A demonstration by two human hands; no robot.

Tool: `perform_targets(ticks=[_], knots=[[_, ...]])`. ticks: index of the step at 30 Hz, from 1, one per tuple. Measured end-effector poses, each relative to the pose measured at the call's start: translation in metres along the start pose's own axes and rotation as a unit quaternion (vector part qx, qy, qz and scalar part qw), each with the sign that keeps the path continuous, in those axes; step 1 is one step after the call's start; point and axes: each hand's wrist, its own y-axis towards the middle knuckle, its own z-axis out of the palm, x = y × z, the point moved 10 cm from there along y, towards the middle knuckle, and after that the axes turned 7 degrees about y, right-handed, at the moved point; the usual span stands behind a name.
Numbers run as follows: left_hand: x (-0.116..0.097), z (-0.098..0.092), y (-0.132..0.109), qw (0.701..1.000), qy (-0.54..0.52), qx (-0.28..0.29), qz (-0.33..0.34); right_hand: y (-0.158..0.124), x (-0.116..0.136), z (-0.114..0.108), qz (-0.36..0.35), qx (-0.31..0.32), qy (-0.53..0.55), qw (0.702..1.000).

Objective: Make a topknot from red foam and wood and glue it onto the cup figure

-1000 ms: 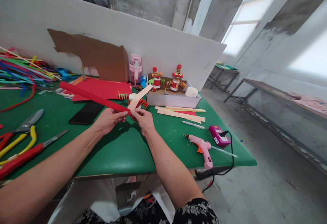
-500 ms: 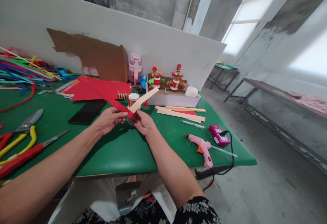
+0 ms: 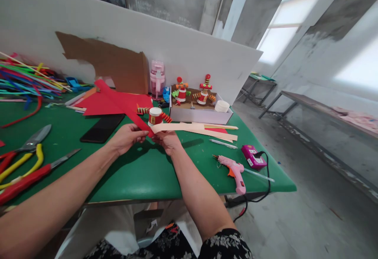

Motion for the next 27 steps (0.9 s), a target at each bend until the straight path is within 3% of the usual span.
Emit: perform_targets(ticks=[5, 14, 27], knots=[[-0.004, -0.001, 0.0, 0.999, 0.029, -0.004, 0.019, -0.003, 0.008, 0.009, -0.031, 0.022, -0.048, 0.998], [-0.001, 0.002, 0.0, 1.0, 0.02, -0.001, 0.012, -0.006, 0.014, 0.009, -0.057, 0.006, -0.089, 0.994], [0.005, 0.007, -0.009, 0.998, -0.025, -0.001, -0.065, -0.002, 0.019, 0.003, -0.109, -0.019, -0.137, 0.984]])
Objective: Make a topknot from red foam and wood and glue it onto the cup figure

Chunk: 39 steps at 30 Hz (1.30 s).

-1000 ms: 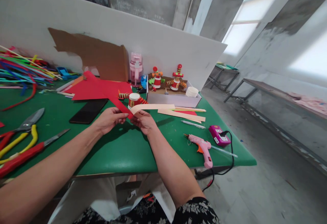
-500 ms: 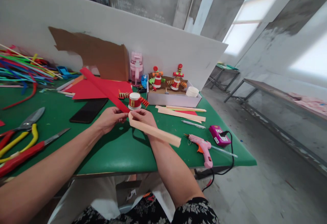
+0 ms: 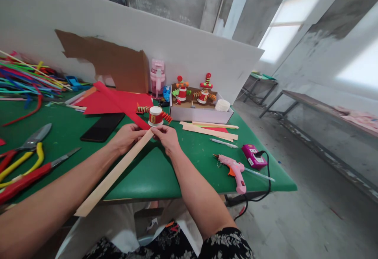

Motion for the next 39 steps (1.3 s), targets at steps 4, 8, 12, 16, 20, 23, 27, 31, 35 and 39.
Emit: perform_targets(ticks=[4, 8, 12, 16, 20, 23, 27, 31, 35, 39], knots=[[0.003, -0.001, 0.002, 1.0, -0.019, -0.003, -0.01, 0.001, 0.011, -0.003, -0.048, -0.017, -0.044, 0.998], [0.005, 0.001, 0.002, 0.999, -0.038, 0.005, -0.025, 0.0, 0.02, -0.005, -0.09, -0.036, -0.073, 0.993], [0.006, 0.0, 0.0, 0.999, 0.012, 0.013, -0.035, 0.0, 0.021, -0.003, -0.086, -0.024, -0.065, 0.994], [0.001, -0.007, 0.0, 0.995, 0.094, -0.004, -0.013, 0.001, 0.01, 0.001, -0.003, 0.02, -0.031, 0.999], [-0.001, -0.006, 0.001, 0.992, 0.122, 0.008, 0.01, -0.002, 0.014, 0.006, 0.002, 0.062, -0.046, 0.997], [-0.001, -0.002, 0.003, 0.992, 0.122, 0.037, 0.009, -0.002, 0.018, 0.005, -0.013, 0.057, -0.035, 0.998], [-0.004, 0.003, 0.005, 0.995, 0.052, 0.077, 0.02, 0.003, 0.007, -0.009, 0.04, -0.018, 0.116, 0.992], [-0.009, 0.008, 0.003, 0.993, 0.054, 0.08, 0.071, 0.003, -0.004, -0.01, 0.075, -0.052, 0.219, 0.971], [-0.013, 0.017, -0.001, 0.984, 0.103, 0.089, 0.115, -0.001, -0.008, -0.002, 0.073, -0.041, 0.178, 0.98], [-0.019, 0.009, 0.001, 0.984, 0.114, 0.043, 0.13, -0.003, -0.009, 0.004, 0.058, -0.023, 0.129, 0.99]])
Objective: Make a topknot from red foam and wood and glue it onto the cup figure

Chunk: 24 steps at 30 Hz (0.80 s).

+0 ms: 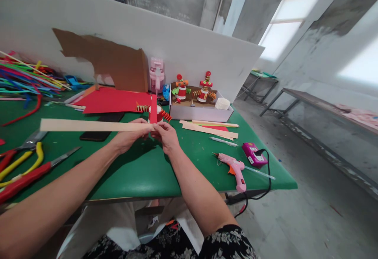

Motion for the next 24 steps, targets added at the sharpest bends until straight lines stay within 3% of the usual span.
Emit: perform_targets(ticks=[9, 18, 22, 24], knots=[[0.009, -0.014, 0.001, 0.997, -0.017, -0.072, -0.036, 0.004, -0.009, -0.001, 0.025, 0.011, 0.003, 1.0], [0.014, -0.008, 0.001, 0.999, -0.009, -0.026, -0.039, 0.001, 0.002, 0.002, -0.038, 0.024, -0.06, 0.997], [0.008, -0.014, 0.001, 0.998, 0.029, -0.049, 0.0, 0.001, -0.004, 0.005, -0.01, 0.039, -0.048, 0.998], [0.011, -0.018, 0.001, 0.997, 0.021, -0.07, -0.012, 0.0, -0.007, 0.008, 0.004, 0.053, -0.041, 0.998]])
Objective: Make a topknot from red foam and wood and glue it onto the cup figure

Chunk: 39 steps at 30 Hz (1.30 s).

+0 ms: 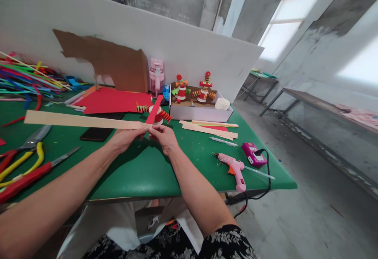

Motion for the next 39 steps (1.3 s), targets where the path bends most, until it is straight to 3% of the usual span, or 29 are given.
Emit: perform_targets(ticks=[4, 10, 16, 19, 25, 30, 39], knots=[[0.011, 0.003, 0.0, 0.996, -0.068, 0.0, -0.056, -0.001, 0.003, 0.0, -0.002, 0.004, -0.003, 1.0], [0.006, 0.003, 0.0, 0.995, -0.092, 0.001, -0.046, -0.003, 0.009, 0.0, -0.012, 0.002, -0.039, 0.999], [0.006, 0.012, -0.003, 0.994, -0.085, 0.05, -0.056, -0.002, 0.018, -0.006, -0.068, -0.032, -0.063, 0.995], [0.006, 0.009, -0.002, 0.993, -0.098, 0.034, -0.052, 0.001, 0.011, -0.006, -0.032, -0.031, -0.017, 0.999], [0.003, 0.006, -0.001, 0.996, -0.073, 0.025, -0.044, 0.003, -0.015, -0.011, 0.111, -0.053, 0.119, 0.985], [-0.002, 0.007, -0.002, 0.999, -0.024, 0.036, -0.011, 0.001, -0.015, -0.007, 0.109, -0.026, 0.109, 0.988], [0.002, 0.006, 0.0, 0.998, -0.034, 0.027, -0.036, 0.0, -0.008, -0.008, 0.083, -0.016, 0.061, 0.995]])
